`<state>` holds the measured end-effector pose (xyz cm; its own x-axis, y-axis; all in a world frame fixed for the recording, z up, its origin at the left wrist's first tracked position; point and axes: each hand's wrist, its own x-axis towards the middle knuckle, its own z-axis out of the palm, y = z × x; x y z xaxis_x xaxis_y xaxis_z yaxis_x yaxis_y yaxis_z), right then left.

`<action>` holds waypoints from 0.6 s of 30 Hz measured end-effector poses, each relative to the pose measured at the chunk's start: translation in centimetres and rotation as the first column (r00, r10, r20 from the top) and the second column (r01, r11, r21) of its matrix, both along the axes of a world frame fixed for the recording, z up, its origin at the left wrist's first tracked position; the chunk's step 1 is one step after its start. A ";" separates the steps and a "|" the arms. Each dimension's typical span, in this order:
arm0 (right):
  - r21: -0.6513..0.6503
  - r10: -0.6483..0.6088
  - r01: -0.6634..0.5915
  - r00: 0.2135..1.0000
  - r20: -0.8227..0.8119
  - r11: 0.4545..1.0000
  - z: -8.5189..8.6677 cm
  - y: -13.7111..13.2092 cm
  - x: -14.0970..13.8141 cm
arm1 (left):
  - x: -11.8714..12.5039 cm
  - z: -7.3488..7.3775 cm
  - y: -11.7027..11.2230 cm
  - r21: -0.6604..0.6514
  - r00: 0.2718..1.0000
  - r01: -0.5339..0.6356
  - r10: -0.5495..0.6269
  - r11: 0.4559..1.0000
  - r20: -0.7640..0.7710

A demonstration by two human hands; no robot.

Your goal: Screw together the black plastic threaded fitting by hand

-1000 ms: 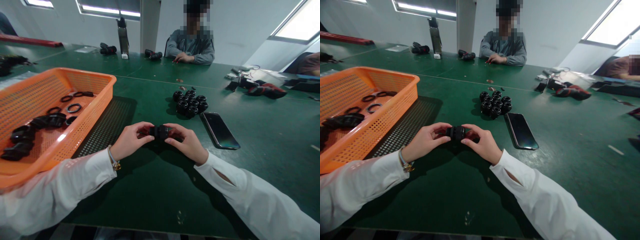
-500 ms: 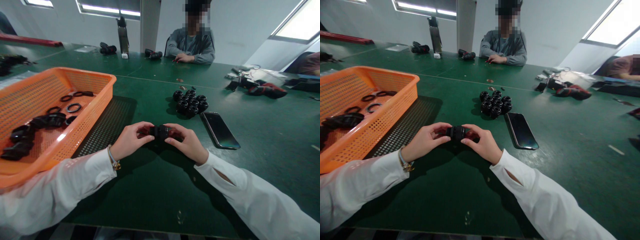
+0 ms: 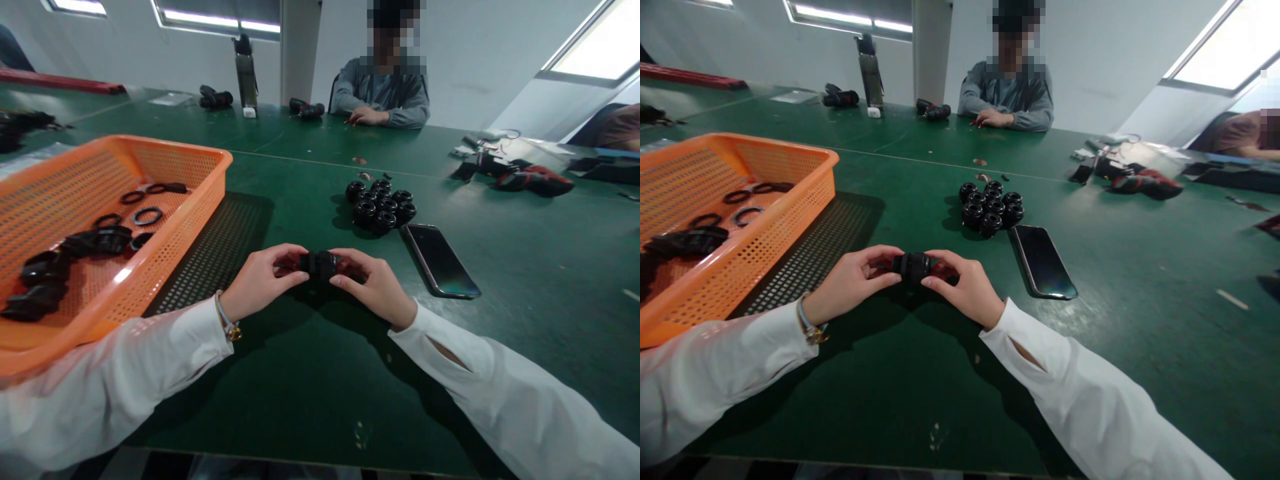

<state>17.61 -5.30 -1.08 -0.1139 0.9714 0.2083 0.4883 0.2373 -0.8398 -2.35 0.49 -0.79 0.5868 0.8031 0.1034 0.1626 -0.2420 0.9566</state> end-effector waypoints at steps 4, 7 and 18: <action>-0.004 -0.006 0.006 1.000 0.012 1.000 0.0 0.0 0.0 | 0.0 0.0 0.0 0.000 1.000 0.004 -0.004 1.000 -0.004; -0.008 -0.005 0.005 1.000 0.016 1.000 0.0 0.0 0.0 | 0.0 0.0 0.0 -0.001 1.000 0.007 -0.007 1.000 0.001; -0.020 -0.002 0.003 0.999 0.038 1.000 -0.1 0.1 0.0 | 0.0 -0.1 0.0 -0.003 1.000 0.001 -0.001 1.000 -0.005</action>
<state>17.58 -5.23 -1.20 -0.1191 0.9757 0.1840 0.5205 0.2192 -0.8253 -2.33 0.49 -0.86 0.5882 0.8027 0.0982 0.1667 -0.2392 0.9566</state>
